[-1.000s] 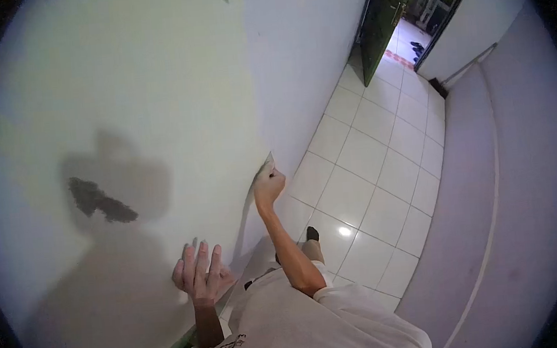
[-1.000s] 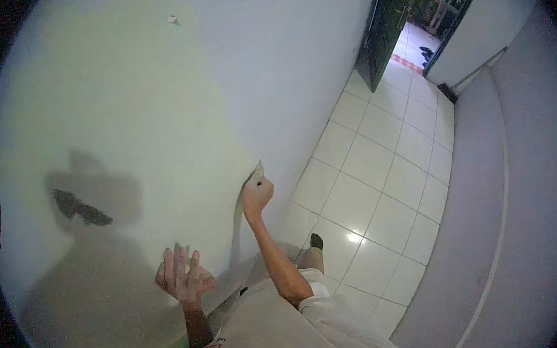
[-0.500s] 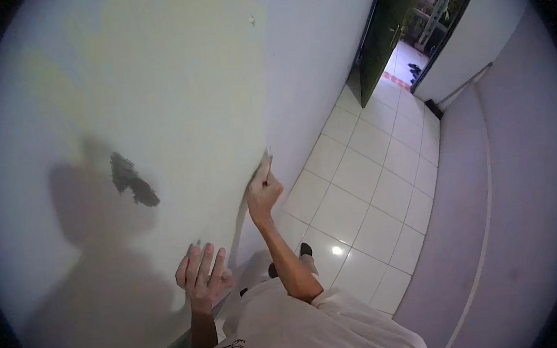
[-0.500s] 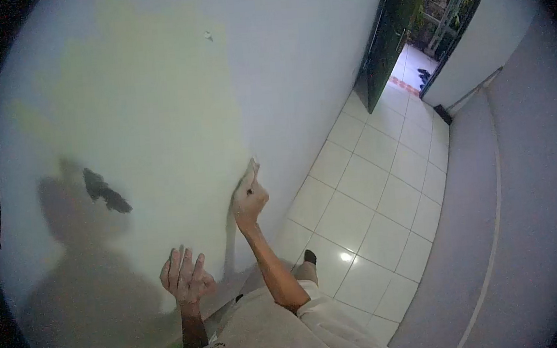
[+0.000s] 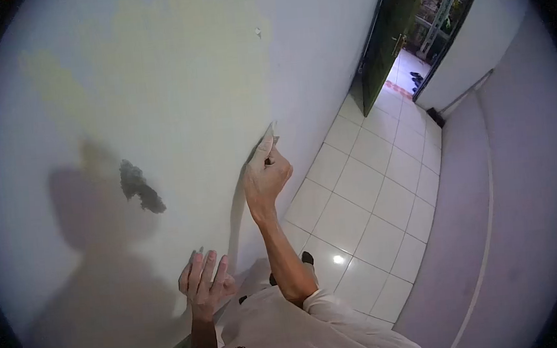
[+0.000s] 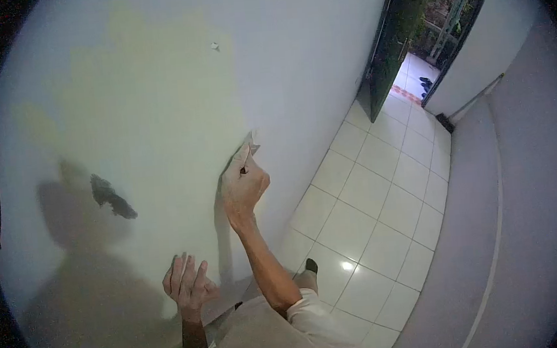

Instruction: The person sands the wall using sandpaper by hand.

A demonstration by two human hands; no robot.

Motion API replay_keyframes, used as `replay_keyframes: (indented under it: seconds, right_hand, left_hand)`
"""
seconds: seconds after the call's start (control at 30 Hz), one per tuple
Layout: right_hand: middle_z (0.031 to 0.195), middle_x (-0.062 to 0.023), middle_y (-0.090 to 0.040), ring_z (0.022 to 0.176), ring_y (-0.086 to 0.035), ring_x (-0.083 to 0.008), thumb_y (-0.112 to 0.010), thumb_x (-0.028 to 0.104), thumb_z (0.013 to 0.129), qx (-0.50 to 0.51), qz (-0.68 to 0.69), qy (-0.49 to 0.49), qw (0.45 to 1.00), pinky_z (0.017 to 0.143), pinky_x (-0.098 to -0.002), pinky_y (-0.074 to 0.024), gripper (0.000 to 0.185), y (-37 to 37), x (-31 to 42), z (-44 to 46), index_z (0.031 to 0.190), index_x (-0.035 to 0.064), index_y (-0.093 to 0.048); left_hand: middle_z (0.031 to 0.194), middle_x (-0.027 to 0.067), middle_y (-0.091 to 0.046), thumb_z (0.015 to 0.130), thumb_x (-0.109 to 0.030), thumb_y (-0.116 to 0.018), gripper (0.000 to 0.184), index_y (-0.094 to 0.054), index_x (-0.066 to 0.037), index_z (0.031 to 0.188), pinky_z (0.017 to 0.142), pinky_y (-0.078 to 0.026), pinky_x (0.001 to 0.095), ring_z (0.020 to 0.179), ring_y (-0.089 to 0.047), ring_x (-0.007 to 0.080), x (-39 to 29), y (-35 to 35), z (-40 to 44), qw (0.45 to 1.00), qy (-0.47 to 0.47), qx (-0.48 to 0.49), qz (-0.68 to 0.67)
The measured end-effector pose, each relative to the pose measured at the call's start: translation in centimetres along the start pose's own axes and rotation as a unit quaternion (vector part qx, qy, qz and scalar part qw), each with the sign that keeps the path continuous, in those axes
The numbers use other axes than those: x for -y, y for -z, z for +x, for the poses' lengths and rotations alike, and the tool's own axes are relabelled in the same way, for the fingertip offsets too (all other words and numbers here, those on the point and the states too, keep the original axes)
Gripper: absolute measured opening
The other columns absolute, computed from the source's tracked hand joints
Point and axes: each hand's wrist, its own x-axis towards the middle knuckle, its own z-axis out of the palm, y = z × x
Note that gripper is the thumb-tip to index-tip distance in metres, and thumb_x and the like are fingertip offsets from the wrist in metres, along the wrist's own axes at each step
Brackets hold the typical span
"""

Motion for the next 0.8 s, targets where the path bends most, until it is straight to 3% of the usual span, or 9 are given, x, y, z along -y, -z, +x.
replay_keyframes:
  seconds: [0.17,0.23,0.3,0.37,0.43,0.57,0.63,0.77,0.8]
  right_hand:
    - [0.05,-0.0021,-0.03,0.05,-0.026,-0.0098,-0.046,0.024,0.103,-0.089,0.038,0.025,0.995,0.044,-0.0341,-0.022,0.047,-2.1,-7.8,-2.0,0.064,-0.0029,-0.051]
    - [0.048,-0.004,-0.037,0.049,-0.031,-0.0093,-0.047,0.021,0.102,-0.028,0.031,0.002,0.999,0.044,-0.0328,-0.0282,0.037,-0.5,-0.4,-0.4,0.093,-0.0058,-0.071]
    - [0.048,-0.0033,-0.038,0.049,-0.033,-0.0089,-0.049,0.022,0.102,-0.028,0.033,0.096,0.994,0.044,-0.033,-0.0287,0.037,-0.5,1.1,-1.0,0.094,-0.0067,-0.071]
    - [0.048,-0.0001,-0.036,0.05,-0.031,-0.0089,-0.048,0.023,0.103,-0.099,0.035,0.094,0.99,0.044,-0.0344,-0.024,0.046,-2.2,-5.8,-2.6,0.066,-0.0055,-0.054]
    - [0.05,0.0009,-0.034,0.051,-0.03,-0.0085,-0.048,0.019,0.102,-0.065,0.053,-0.009,0.996,0.045,-0.0345,-0.0209,0.046,-1.4,-5.4,-1.9,0.061,-0.0005,-0.038]
    - [0.052,-0.0006,-0.03,0.05,-0.028,-0.008,-0.048,0.016,0.101,-0.053,0.058,0.001,0.997,0.045,-0.0336,-0.0207,0.046,-0.7,1.0,1.6,0.06,-0.0028,-0.037]
    - [0.051,-0.0018,-0.027,0.05,-0.027,-0.0086,-0.048,0.02,0.101,-0.063,0.06,0.132,0.987,0.045,-0.0347,-0.0208,0.049,-0.8,-0.2,0.6,0.06,-0.0033,-0.036]
    - [0.05,-0.004,-0.024,0.049,-0.024,-0.0093,-0.047,0.019,0.101,-0.075,-0.007,0.005,0.997,0.046,-0.0355,-0.0191,0.049,-1.3,-2.0,-0.1,0.059,-0.003,-0.034]
    - [0.047,-0.0045,-0.026,0.049,-0.024,-0.01,-0.045,0.017,0.101,-0.043,0.052,0.007,0.998,0.046,-0.0356,-0.0192,0.049,-0.3,3.0,1.2,0.057,-0.0021,-0.035]
  left_hand:
    - [0.128,0.0001,-0.063,0.078,-0.02,-0.049,0.043,-0.068,-0.022,0.117,0.097,-0.044,0.0373,0.121,-0.056,0.0229,0.2,0.1,0.1,1.0,-0.01,0.0,-0.001]
    - [0.128,-0.0006,-0.063,0.078,-0.021,-0.05,0.043,-0.068,-0.022,0.117,0.098,-0.043,0.0372,0.121,-0.056,0.0225,-0.1,0.5,-0.3,1.0,-0.011,0.013,0.0]
    - [0.128,-0.0015,-0.062,0.077,-0.02,-0.051,0.045,-0.067,-0.022,0.118,0.098,-0.042,0.0372,0.12,-0.056,0.0216,0.3,0.5,-0.2,1.0,-0.003,0.001,-0.007]
    - [0.128,-0.0017,-0.062,0.077,-0.02,-0.051,0.044,-0.068,-0.022,0.118,0.098,-0.042,0.0376,0.12,-0.056,0.0214,0.2,0.4,-0.4,1.0,-0.003,0.0,-0.003]
    - [0.127,-0.0018,-0.063,0.077,-0.02,-0.052,0.044,-0.068,-0.022,0.118,0.098,-0.042,0.0379,0.12,-0.056,0.0211,0.4,0.5,-0.2,1.0,-0.003,0.004,-0.001]
    - [0.125,-0.0022,-0.065,0.076,-0.022,-0.053,0.045,-0.068,-0.023,0.118,0.1,-0.041,0.0382,0.12,-0.056,0.0209,0.0,0.5,-0.3,1.0,0.01,0.016,-0.003]
    - [0.125,-0.0016,-0.065,0.074,-0.02,-0.053,0.045,-0.069,-0.022,0.116,0.1,-0.041,0.0384,0.12,-0.057,0.0209,0.1,0.9,-0.7,1.0,0.004,0.022,-0.017]
    - [0.125,-0.0013,-0.065,0.074,-0.018,-0.053,0.045,-0.069,-0.022,0.116,0.099,-0.042,0.0385,0.119,-0.057,0.0209,-0.2,0.8,-0.4,1.0,0.008,-0.001,-0.026]
    - [0.127,0.0002,-0.064,0.079,-0.019,-0.05,0.042,-0.068,-0.022,0.116,0.099,-0.043,0.0403,0.121,-0.056,0.0235,-0.1,1.3,-0.9,1.0,0.002,0.015,-0.018]
